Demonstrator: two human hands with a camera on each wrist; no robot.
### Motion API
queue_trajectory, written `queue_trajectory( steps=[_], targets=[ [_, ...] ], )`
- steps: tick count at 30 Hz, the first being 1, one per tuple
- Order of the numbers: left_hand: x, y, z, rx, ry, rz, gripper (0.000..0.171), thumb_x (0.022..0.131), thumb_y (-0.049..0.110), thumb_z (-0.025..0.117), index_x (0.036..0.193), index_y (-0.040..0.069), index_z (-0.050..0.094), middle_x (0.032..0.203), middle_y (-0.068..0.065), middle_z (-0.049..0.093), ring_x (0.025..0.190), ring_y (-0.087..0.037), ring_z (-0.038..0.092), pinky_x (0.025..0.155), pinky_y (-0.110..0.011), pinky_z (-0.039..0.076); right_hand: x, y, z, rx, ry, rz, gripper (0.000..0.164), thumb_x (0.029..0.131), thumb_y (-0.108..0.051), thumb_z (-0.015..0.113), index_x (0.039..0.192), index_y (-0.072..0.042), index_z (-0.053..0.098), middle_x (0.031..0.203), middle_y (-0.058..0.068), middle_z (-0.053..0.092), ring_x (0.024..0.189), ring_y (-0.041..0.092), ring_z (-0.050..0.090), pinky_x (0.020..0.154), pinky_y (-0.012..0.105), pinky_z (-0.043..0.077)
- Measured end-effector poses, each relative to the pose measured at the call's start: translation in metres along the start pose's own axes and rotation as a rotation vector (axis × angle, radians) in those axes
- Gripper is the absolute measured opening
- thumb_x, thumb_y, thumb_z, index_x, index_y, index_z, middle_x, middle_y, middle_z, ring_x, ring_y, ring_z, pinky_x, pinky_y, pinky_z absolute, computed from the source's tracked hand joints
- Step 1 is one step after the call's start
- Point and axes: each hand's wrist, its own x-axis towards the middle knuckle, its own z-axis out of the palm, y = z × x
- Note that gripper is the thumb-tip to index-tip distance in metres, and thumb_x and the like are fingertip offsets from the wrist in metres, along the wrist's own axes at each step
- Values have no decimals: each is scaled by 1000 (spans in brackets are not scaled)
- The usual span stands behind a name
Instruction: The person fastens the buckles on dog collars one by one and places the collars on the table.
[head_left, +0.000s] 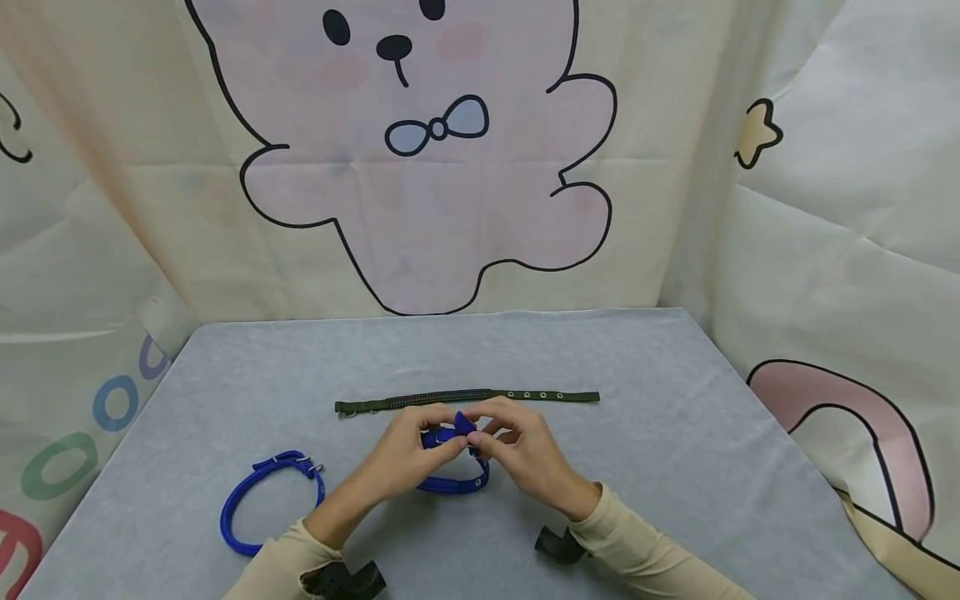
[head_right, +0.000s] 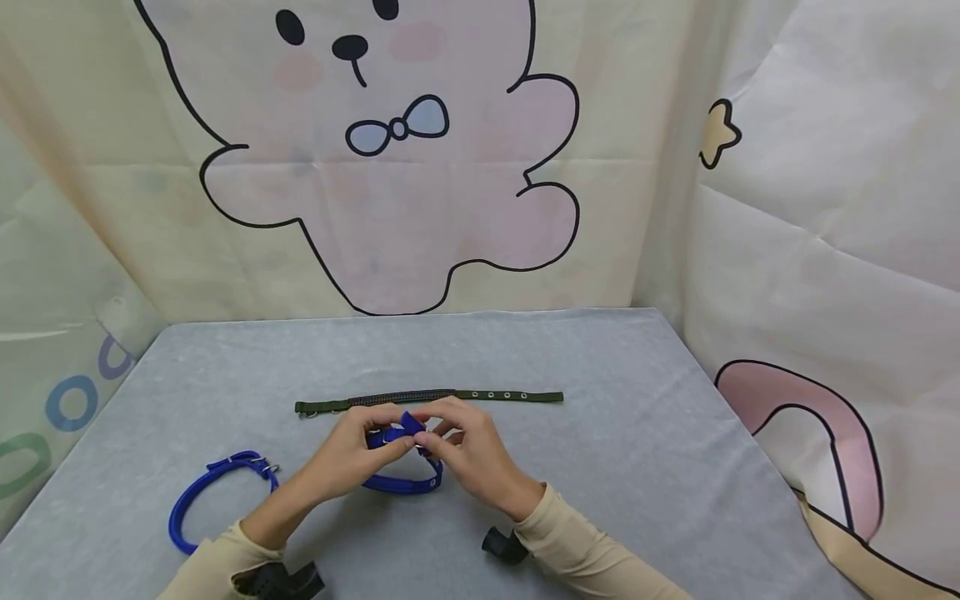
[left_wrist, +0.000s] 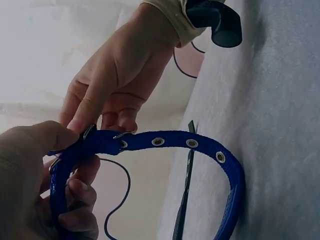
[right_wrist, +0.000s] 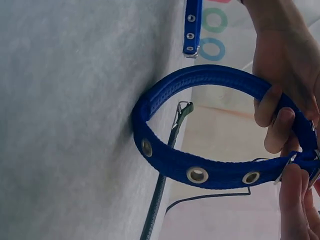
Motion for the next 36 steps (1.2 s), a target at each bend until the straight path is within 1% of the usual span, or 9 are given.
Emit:
queue_trajectory(
  steps=[4, 8, 12, 17, 23, 26, 29, 33, 36],
  targets=[
    [0, -1, 1, 18, 8, -9, 15, 97, 23, 69, 104, 14, 79, 105, -3, 75, 89, -8, 63, 75, -22, 52, -1, 0, -1, -55, -13, -39, 30, 97, -9, 67, 127, -2, 68, 121, 15, 66, 83, 13, 70, 66, 29, 61],
    [1, 0, 2, 45, 39, -27, 19, 98, 29, 68, 101, 14, 79, 102, -3, 77, 86, -9, 62, 73, -23, 50, 0, 0, -5, -66, -37, -58, 29, 96, -7, 68, 124, -2, 67, 123, 16, 65, 89, 15, 69, 71, 29, 61],
    [0, 1, 4, 28, 35, -41, 20, 97, 28, 70, 109, 13, 77, 110, -6, 75, 89, -7, 65, 74, -22, 53, 2, 2, -9, -34, -36, -64, 24, 96, -4, 67, 120, -3, 65, 115, 15, 68, 89, 14, 69, 75, 30, 60],
    [0, 6, 8, 59, 20, -48, 21, 94, 22, 74, 110, 10, 75, 111, -9, 75, 79, -4, 66, 66, -21, 55, 2, 4, -13, -35, 0, -54, 21, 95, -5, 68, 116, -3, 67, 102, 13, 71, 84, 9, 64, 76, 28, 54],
    [1, 9, 12, 206, 7, -54, 16, 91, 22, 76, 105, 13, 77, 102, -1, 77, 85, -6, 69, 70, -21, 54, 3, 2, -15, -10, 94, -39, 19, 94, -3, 69, 113, -3, 68, 103, 16, 70, 86, 7, 65, 76, 28, 55],
    [1, 8, 12, 205, 24, -64, 20, 91, 21, 76, 110, 14, 75, 104, -2, 76, 87, -11, 68, 72, -23, 54, 5, 2, -16, 14, 120, -32, 18, 95, -2, 67, 113, -1, 68, 105, 19, 70, 89, 7, 66, 74, 28, 58],
    [0, 6, 11, 176, 65, -45, 22, 92, 19, 75, 113, 17, 68, 107, -3, 74, 94, -15, 68, 79, -26, 54, 7, 2, -17, 40, 146, -29, 18, 96, -1, 66, 113, 2, 67, 105, 23, 69, 89, 7, 66, 69, 28, 58],
    [-1, 4, 9, 125, 94, 2, 15, 95, 16, 72, 106, 18, 63, 103, -3, 71, 78, -12, 64, 69, -26, 52, 9, 4, -20, 71, 193, -45, 17, 96, 1, 65, 113, 5, 65, 104, 29, 66, 86, 6, 65, 64, 27, 57],
    [-1, 3, 9, 87, 89, 19, 9, 97, 18, 70, 105, 17, 67, 102, -4, 71, 64, -7, 51, 59, -24, 45, 9, 6, -21, 89, 211, -57, 17, 96, 3, 64, 113, 5, 65, 104, 30, 65, 86, 5, 65, 64, 28, 57]
  ],
)
